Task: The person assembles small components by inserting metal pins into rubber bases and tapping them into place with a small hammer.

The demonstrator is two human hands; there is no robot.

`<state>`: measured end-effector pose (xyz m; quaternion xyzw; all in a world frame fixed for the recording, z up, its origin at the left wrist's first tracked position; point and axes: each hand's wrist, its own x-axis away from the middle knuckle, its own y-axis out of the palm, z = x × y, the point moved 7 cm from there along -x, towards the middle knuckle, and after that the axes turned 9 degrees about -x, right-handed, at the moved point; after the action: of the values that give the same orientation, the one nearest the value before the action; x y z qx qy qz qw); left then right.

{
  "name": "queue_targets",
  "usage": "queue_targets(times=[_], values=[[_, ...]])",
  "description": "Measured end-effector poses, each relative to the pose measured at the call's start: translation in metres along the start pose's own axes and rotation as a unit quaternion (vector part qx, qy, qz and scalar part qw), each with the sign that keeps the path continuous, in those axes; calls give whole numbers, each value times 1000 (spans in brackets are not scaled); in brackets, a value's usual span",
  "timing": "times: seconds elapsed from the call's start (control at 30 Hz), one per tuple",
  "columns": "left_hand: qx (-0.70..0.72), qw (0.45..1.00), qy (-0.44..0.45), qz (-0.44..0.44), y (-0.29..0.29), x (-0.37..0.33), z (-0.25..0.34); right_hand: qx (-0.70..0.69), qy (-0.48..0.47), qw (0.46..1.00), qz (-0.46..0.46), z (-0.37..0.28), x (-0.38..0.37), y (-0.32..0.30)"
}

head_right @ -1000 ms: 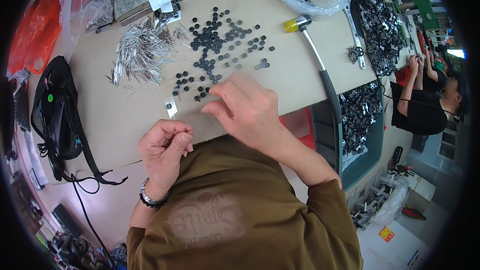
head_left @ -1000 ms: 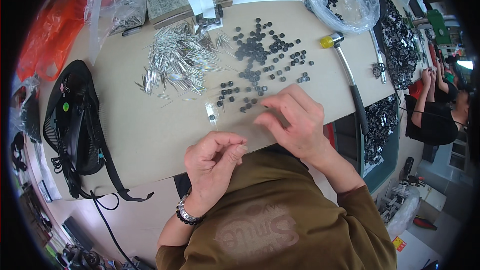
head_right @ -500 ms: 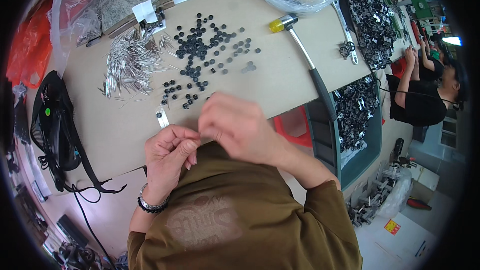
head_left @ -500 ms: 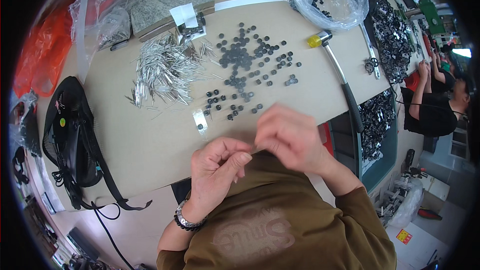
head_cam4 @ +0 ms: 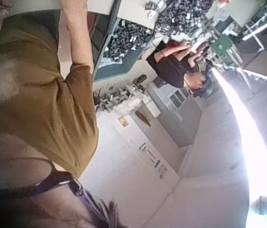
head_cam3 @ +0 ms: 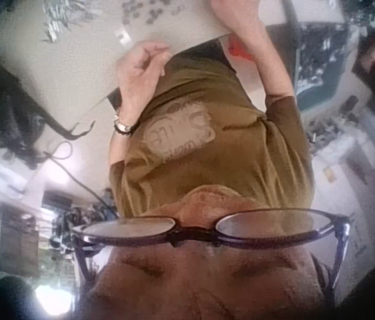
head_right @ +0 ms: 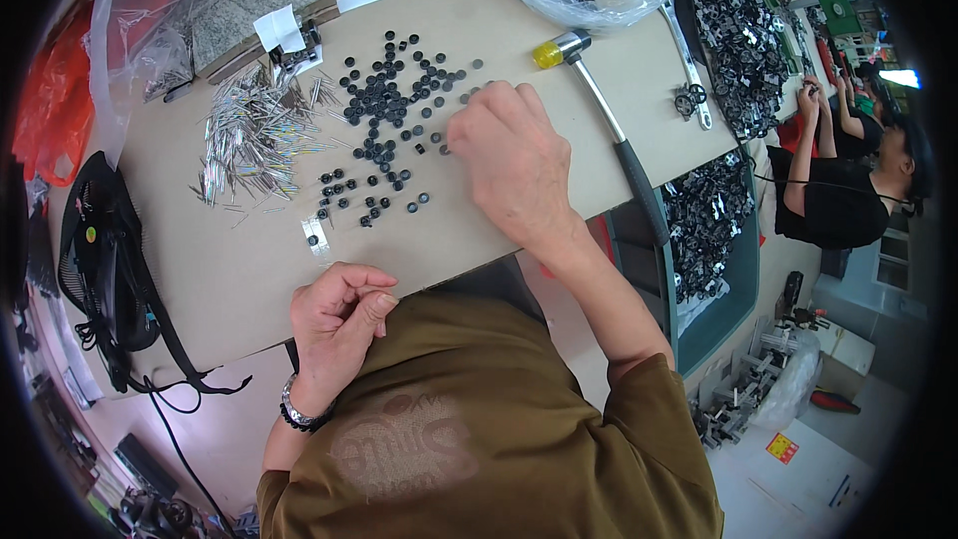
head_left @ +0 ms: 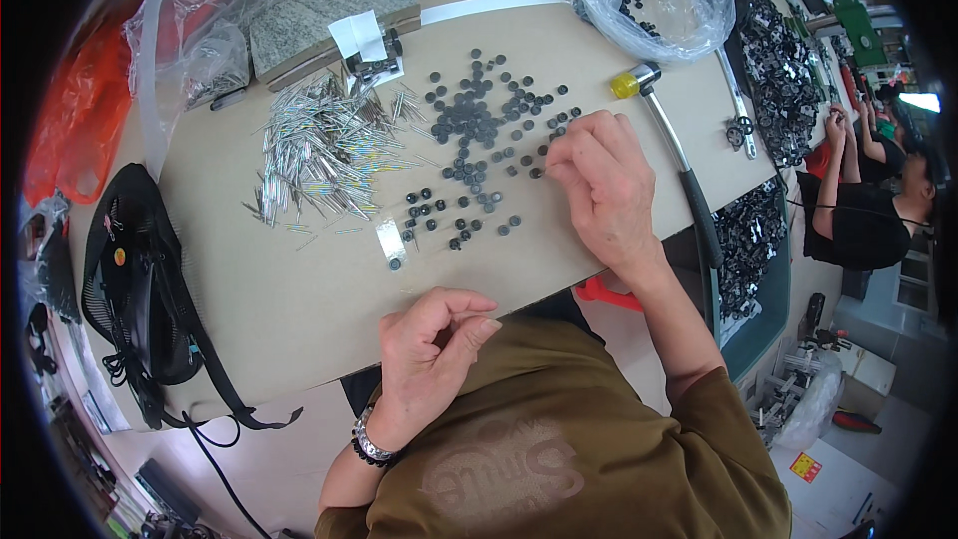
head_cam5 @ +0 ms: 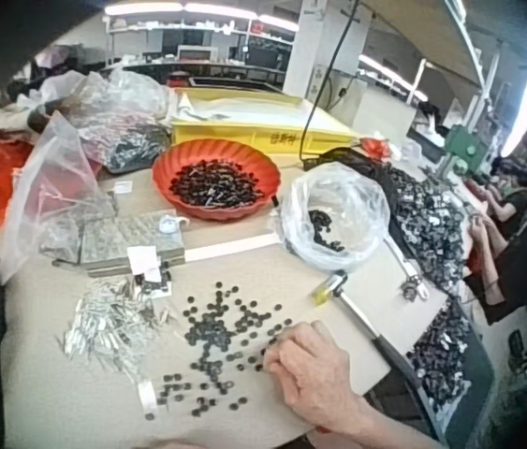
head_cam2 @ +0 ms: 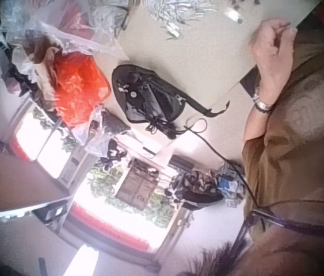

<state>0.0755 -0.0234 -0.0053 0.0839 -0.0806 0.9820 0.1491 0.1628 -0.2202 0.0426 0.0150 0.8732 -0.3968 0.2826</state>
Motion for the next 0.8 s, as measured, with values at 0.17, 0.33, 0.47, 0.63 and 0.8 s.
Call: queue_targets(times=[0.17,0.33,0.47,0.63,0.8], values=[[-3,1000,4,0,0,0,0,-2,22,1000,-21,0,2,4],[5,1000,1,-3,0,0,0,21,8,999,-25,-1,2,5],[5,1000,4,-5,-1,-1,-1,39,-17,999,-33,-3,3,9],[3,1000,-1,1,-3,1,0,53,-68,995,-44,-13,4,16],[-11,1000,-12,13,-4,0,2,67,-107,991,-53,-13,6,16]])
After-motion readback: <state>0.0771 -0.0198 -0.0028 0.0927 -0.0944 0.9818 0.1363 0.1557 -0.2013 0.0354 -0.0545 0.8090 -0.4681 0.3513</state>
